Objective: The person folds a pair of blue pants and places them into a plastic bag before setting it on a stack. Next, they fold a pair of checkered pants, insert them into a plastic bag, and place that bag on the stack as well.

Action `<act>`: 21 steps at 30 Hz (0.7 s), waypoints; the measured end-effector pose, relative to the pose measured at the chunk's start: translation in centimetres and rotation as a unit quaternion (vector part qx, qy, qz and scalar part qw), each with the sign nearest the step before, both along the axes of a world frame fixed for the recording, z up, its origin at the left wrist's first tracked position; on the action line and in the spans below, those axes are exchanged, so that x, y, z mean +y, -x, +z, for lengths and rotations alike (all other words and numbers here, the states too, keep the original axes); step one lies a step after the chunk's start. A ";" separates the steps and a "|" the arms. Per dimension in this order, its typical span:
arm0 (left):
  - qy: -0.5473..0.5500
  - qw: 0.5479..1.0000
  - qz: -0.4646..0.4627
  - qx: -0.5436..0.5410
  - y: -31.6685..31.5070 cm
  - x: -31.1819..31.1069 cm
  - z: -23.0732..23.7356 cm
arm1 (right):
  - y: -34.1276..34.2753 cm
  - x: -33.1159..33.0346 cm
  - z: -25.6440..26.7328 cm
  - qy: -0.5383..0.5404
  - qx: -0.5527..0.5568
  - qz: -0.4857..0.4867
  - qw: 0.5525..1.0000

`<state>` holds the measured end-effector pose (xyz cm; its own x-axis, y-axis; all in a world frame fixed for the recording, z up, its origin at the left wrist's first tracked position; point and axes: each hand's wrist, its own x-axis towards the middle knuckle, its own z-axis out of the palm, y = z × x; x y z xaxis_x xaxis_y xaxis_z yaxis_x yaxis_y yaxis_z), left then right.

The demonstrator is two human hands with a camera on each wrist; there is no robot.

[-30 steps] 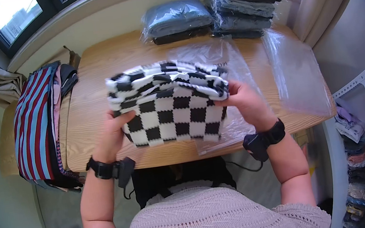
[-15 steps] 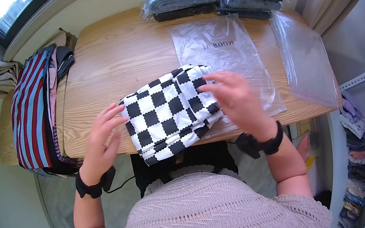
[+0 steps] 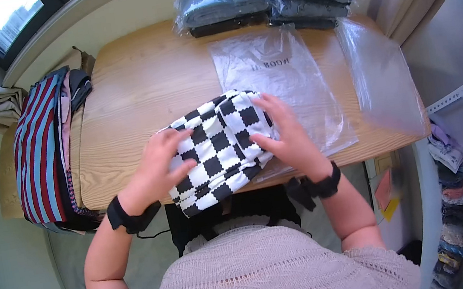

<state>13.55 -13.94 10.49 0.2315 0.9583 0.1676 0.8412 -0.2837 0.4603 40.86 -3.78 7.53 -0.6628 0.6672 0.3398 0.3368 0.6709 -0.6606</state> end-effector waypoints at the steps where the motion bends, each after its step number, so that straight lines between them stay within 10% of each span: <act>1: 0.008 1.000 0.025 -0.005 0.5 1.2 0.3 | -0.5 -0.5 0.0 0.072 0.045 -0.105 0.991; 3: 0.013 0.999 0.050 -0.012 1.1 4.0 0.2 | -1.1 -1.3 -0.7 0.171 0.079 -0.242 0.952; 8: 0.251 0.962 0.039 -0.101 -0.6 10.1 -0.4 | -0.1 -0.9 -5.3 0.286 0.141 -0.229 0.920; 14: 0.319 0.947 0.032 -0.003 -3.0 13.2 0.0 | 1.3 -1.9 -2.7 0.151 0.067 -0.220 0.961; 21: 0.244 0.945 -0.048 -0.214 -2.6 9.4 3.1 | 1.1 -2.2 -0.8 0.208 0.162 -0.143 0.954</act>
<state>16.16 -4.51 13.54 0.3330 0.9233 -0.1915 0.5303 -0.0154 0.8477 39.79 -5.98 6.71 -0.3390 0.9267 0.1620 0.1989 0.2389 -0.9504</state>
